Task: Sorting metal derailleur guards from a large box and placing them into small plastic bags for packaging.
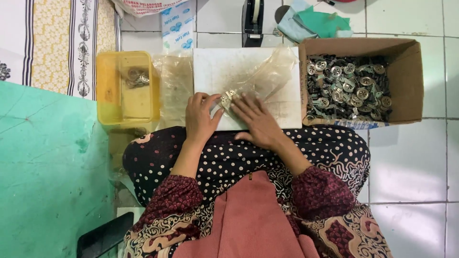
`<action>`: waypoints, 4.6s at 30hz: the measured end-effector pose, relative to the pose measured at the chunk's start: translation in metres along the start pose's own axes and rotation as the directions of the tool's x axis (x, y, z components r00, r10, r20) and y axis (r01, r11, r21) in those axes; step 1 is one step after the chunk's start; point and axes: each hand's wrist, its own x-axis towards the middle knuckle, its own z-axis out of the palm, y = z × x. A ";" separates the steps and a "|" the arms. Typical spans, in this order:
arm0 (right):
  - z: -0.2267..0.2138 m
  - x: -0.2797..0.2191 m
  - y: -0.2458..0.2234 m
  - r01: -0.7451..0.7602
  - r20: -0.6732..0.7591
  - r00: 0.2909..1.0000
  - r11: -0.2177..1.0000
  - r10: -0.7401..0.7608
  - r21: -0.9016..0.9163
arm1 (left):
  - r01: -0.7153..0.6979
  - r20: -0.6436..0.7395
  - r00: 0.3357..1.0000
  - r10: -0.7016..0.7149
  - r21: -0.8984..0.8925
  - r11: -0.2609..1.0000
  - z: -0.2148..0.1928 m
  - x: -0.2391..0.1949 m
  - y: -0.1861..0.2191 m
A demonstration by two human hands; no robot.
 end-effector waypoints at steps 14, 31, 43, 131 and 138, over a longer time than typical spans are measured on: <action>-0.016 -0.011 0.081 -0.406 -0.138 0.901 0.911 0.411 0.065 | -0.458 -0.014 0.881 0.472 0.218 0.862 0.052 -0.001 -0.005; -0.010 0.036 0.075 0.248 -0.072 0.969 0.942 -0.238 0.226 | -0.512 0.274 0.837 0.473 0.092 0.854 0.035 0.012 0.040; -0.006 0.124 0.173 -0.140 -0.561 0.797 0.971 0.225 0.192 | -0.518 0.305 0.836 0.457 0.162 0.840 0.060 0.009 0.018; -0.012 0.031 0.085 -0.075 -0.513 0.785 0.877 0.346 0.475 | -0.135 -0.220 0.971 0.093 -0.181 0.974 0.061 0.080 0.006; -0.003 0.033 0.098 -0.155 -0.385 0.864 0.899 0.325 0.410 | -0.218 -0.099 0.973 0.208 -0.107 0.970 0.055 0.076 0.001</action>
